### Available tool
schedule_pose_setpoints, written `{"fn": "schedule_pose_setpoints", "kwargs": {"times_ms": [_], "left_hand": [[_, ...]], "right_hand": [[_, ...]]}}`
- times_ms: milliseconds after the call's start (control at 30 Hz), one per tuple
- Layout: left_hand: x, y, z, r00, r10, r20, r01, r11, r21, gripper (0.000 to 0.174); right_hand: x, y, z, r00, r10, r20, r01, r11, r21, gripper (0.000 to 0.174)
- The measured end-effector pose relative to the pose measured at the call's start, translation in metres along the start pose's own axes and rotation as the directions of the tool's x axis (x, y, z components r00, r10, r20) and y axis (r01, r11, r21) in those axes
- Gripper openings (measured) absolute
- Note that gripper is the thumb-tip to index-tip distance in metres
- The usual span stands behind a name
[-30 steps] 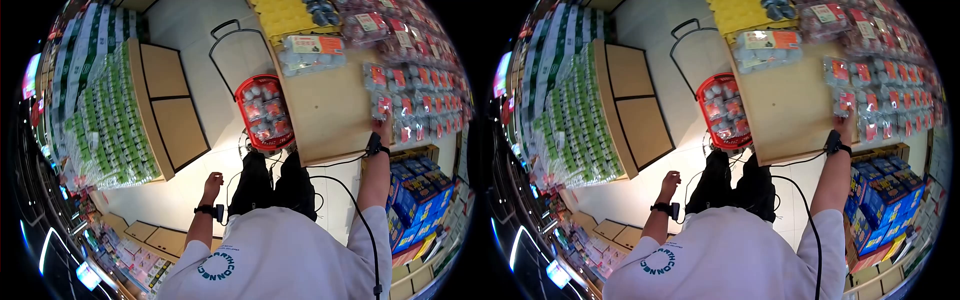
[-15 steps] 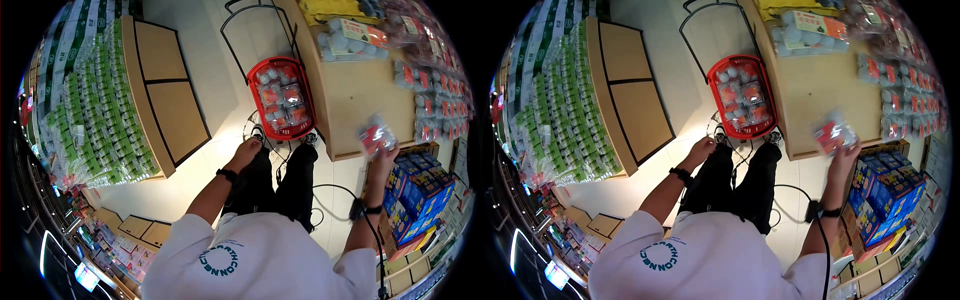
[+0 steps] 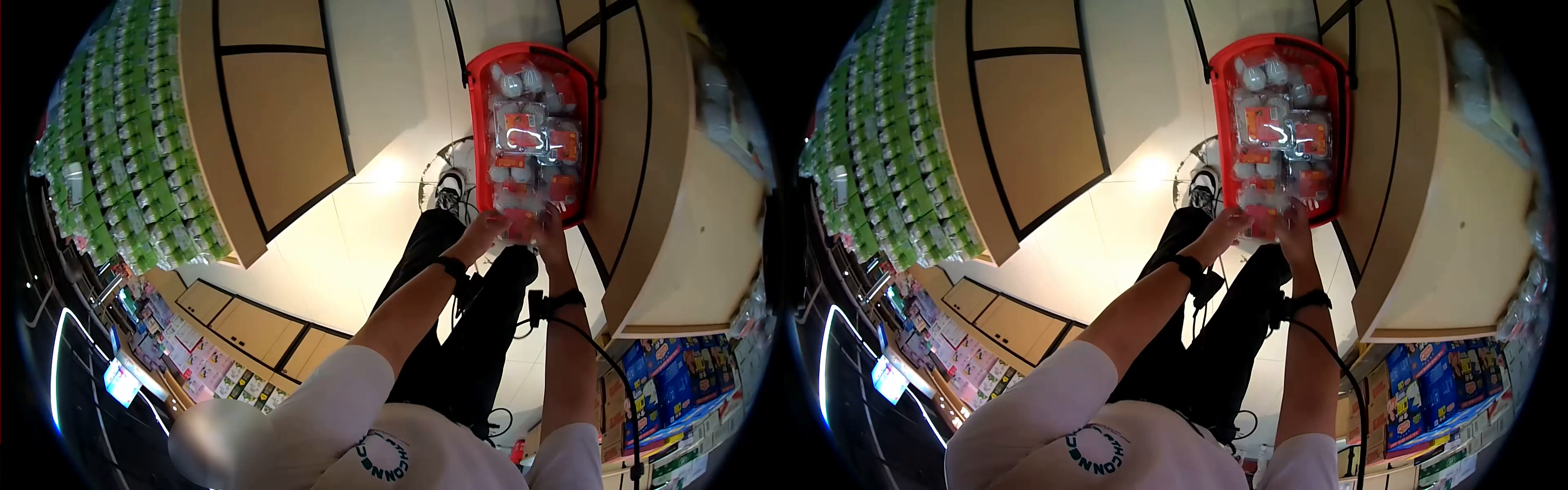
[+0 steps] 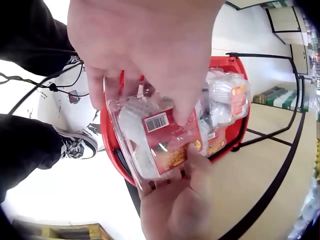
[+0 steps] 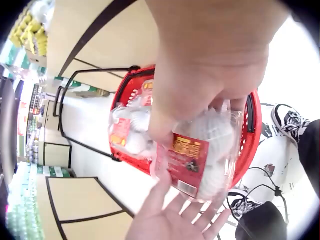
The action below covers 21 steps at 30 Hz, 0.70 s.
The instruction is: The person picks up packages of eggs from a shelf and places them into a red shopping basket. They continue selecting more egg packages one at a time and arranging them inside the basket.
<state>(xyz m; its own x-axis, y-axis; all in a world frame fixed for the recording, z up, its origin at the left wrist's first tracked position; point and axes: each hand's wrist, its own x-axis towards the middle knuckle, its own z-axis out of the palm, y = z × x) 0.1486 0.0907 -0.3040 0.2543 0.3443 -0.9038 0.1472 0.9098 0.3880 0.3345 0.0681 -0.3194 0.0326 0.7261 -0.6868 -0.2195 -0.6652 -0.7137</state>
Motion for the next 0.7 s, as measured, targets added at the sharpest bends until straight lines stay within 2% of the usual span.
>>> {"fn": "schedule_pose_setpoints", "kwargs": {"times_ms": [33,67,100,133,167,233,300,367,400,433,500,567,600,633,667,700], "left_hand": [[0.013,-0.017,0.001,0.999,0.023,-0.043,-0.021,0.998,0.055,0.06],[0.022,-0.023,0.003,0.995,0.042,-0.096,-0.043,0.999,-0.008,0.061],[0.031,-0.029,0.004,0.988,0.073,-0.137,-0.072,0.997,0.013,0.059],[0.041,-0.038,0.003,0.965,0.193,-0.179,-0.178,0.979,0.095,0.056],[0.05,-0.046,0.004,0.926,0.313,-0.209,-0.279,0.943,0.18,0.053],[0.048,-0.045,0.005,0.911,0.334,-0.24,-0.28,0.931,0.233,0.051],[0.036,-0.03,0.009,0.907,0.326,-0.268,-0.252,0.928,0.276,0.05],[0.041,-0.035,0.008,0.858,0.404,-0.318,-0.336,0.908,0.249,0.05],[0.043,-0.035,0.007,0.854,0.389,-0.346,-0.321,0.917,0.238,0.05],[0.042,-0.033,0.007,0.854,0.395,-0.339,-0.326,0.914,0.243,0.05],[0.04,-0.023,0.008,0.84,0.359,-0.407,-0.179,0.891,0.417,0.048],[0.04,-0.016,0.007,0.839,0.328,-0.434,-0.087,0.869,0.487,0.043],[0.04,-0.017,0.003,0.853,0.38,-0.359,-0.178,0.857,0.484,0.04],[0.036,-0.015,0.003,0.849,0.422,-0.317,-0.269,0.863,0.428,0.036],[0.033,-0.01,0.005,0.84,0.476,-0.259,-0.328,0.828,0.455,0.034],[0.03,-0.014,0.003,0.841,0.439,-0.317,-0.213,0.806,0.552,0.033]], "right_hand": [[0.01,0.009,-0.002,1.0,0.02,-0.003,-0.02,1.0,-0.005,0.063],[0.016,0.017,-0.003,0.999,0.043,0.016,-0.042,0.999,-0.023,0.063],[0.022,0.021,-0.005,0.998,0.058,0.034,-0.056,0.998,-0.041,0.062],[0.027,0.028,-0.006,0.997,0.079,-0.006,-0.079,0.99,-0.118,0.059],[0.031,0.032,-0.009,0.996,0.087,-0.012,-0.088,0.989,-0.12,0.059],[0.028,0.034,-0.008,0.999,-0.037,-0.007,0.034,0.96,-0.277,0.057],[0.027,0.036,-0.007,0.998,-0.053,-0.033,0.041,0.955,-0.292,0.059],[0.025,0.041,-0.006,0.983,-0.175,-0.048,0.143,0.912,-0.385,0.063],[0.024,0.042,-0.007,0.993,-0.1,-0.067,0.069,0.928,-0.365,0.064],[0.02,0.033,-0.007,0.992,-0.106,-0.074,0.072,0.929,-0.363,0.064],[0.013,0.008,-0.005,0.983,-0.156,-0.095,0.112,0.925,-0.364,0.059],[-0.002,0.008,-0.009,0.986,-0.144,-0.08,0.114,0.946,-0.304,0.055],[-0.012,0.005,-0.02,0.989,-0.134,-0.062,0.115,0.961,-0.252,0.051],[-0.035,-0.021,-0.02,0.979,-0.179,-0.099,0.136,0.929,-0.344,0.044],[-0.06,-0.06,-0.021,0.994,0.014,-0.106,-0.027,0.993,-0.116,0.038],[-0.082,-0.077,-0.029,1.0,-0.004,-0.031,0.003,0.999,-0.041,0.035]]}}
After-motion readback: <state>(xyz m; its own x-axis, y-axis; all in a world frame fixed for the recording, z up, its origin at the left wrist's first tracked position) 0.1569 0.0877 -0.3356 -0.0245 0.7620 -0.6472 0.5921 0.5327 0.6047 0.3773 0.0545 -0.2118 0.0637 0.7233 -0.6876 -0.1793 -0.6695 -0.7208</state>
